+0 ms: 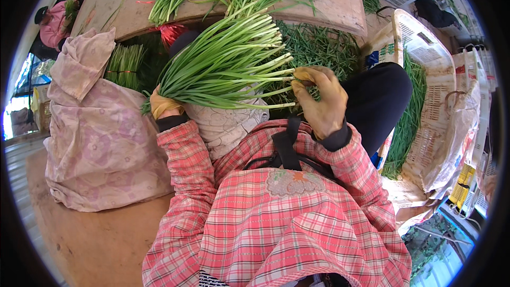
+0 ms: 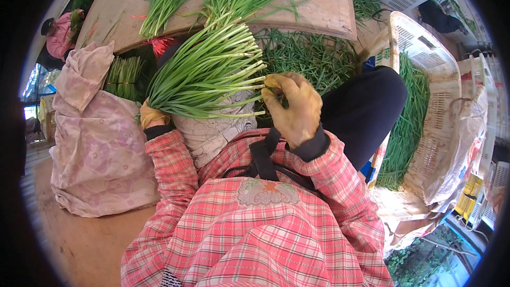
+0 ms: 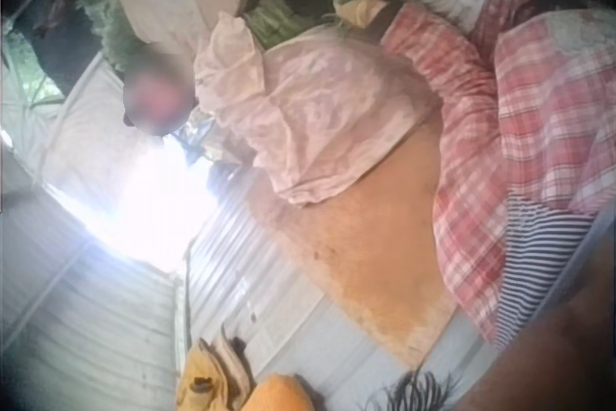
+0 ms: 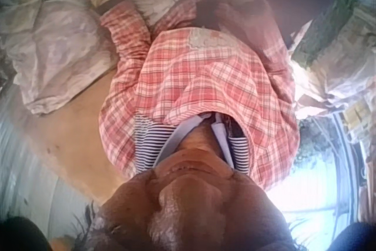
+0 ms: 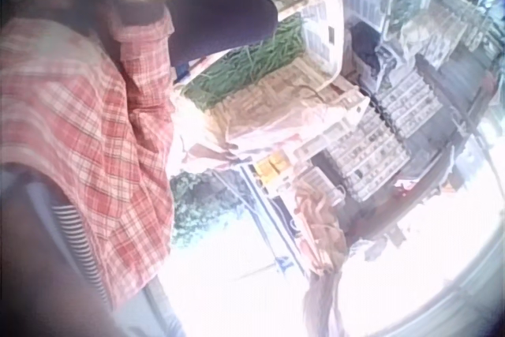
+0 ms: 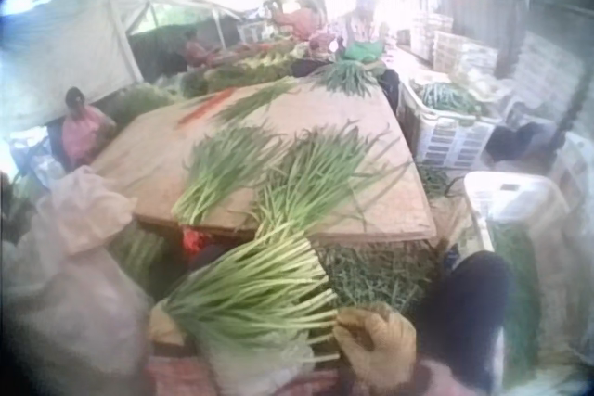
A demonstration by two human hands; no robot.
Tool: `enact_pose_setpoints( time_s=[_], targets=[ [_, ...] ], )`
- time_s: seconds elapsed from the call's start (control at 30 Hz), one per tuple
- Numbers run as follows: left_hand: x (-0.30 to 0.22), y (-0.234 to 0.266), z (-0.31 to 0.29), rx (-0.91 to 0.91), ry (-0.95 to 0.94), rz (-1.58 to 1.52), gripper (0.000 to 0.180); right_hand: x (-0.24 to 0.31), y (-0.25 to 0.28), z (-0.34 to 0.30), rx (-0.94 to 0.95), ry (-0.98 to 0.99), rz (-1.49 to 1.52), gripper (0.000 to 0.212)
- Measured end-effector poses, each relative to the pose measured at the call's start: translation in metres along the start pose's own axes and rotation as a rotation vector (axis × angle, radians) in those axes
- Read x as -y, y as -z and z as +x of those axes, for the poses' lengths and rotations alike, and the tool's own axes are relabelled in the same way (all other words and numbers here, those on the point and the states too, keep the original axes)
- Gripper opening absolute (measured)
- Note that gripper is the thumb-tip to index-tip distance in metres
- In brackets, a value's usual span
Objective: The person sorts and bundles green onions by hand, removing loose leaves and aligning the stalks.
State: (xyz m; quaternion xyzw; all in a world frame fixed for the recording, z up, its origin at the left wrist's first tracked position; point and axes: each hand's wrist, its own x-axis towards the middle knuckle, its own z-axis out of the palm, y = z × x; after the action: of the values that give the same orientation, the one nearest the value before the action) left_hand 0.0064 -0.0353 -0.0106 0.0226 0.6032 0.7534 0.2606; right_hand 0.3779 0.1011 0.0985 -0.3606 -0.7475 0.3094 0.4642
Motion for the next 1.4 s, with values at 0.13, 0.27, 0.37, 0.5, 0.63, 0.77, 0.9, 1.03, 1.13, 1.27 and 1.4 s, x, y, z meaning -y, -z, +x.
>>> enact_pose_setpoints(
  time_s=[0.13,0.27,0.37,0.5,0.63,0.77,0.9,1.03,1.13,1.27,1.4],
  targets=[
    [-0.004,-0.009,-0.010,-0.003,-0.101,0.423,0.020,0.023,0.004,0.011,0.132,0.503,-0.361,0.030],
    [-0.005,-0.010,-0.011,0.079,-0.083,0.195,0.019,0.015,-0.037,0.012,0.143,0.409,-0.461,0.025],
    [-0.002,0.002,-0.005,0.126,-0.206,0.449,0.019,0.006,-0.035,0.018,0.116,0.510,-0.491,0.025],
    [0.001,-0.002,0.000,0.081,0.018,0.097,0.019,-0.023,-0.009,0.024,-0.088,0.452,-0.333,0.020],
    [0.007,0.005,0.004,0.041,-0.090,0.432,0.020,-0.068,0.044,0.020,-0.339,-0.018,-0.522,0.007],
    [0.013,0.010,0.011,-0.010,0.070,0.216,0.023,-0.076,0.057,-0.005,0.295,-0.126,-0.733,0.020],
    [0.001,-0.005,-0.003,0.008,0.033,0.336,0.026,-0.036,0.002,-0.002,0.530,-0.661,0.267,0.026],
    [-0.001,-0.011,-0.010,0.061,-0.204,0.886,0.023,-0.009,-0.045,0.011,0.656,-0.494,0.706,0.028],
    [0.002,-0.006,-0.002,-0.011,-0.025,0.459,0.022,0.004,-0.062,-0.006,0.576,-0.280,0.471,0.017],
    [-0.007,-0.018,-0.016,-0.018,0.060,0.086,0.024,0.012,-0.051,-0.029,0.878,0.499,-0.091,0.011],
    [-0.004,-0.017,-0.016,-0.054,0.105,-0.094,0.026,-0.012,-0.033,-0.037,0.732,0.230,0.191,0.010]
  ],
)
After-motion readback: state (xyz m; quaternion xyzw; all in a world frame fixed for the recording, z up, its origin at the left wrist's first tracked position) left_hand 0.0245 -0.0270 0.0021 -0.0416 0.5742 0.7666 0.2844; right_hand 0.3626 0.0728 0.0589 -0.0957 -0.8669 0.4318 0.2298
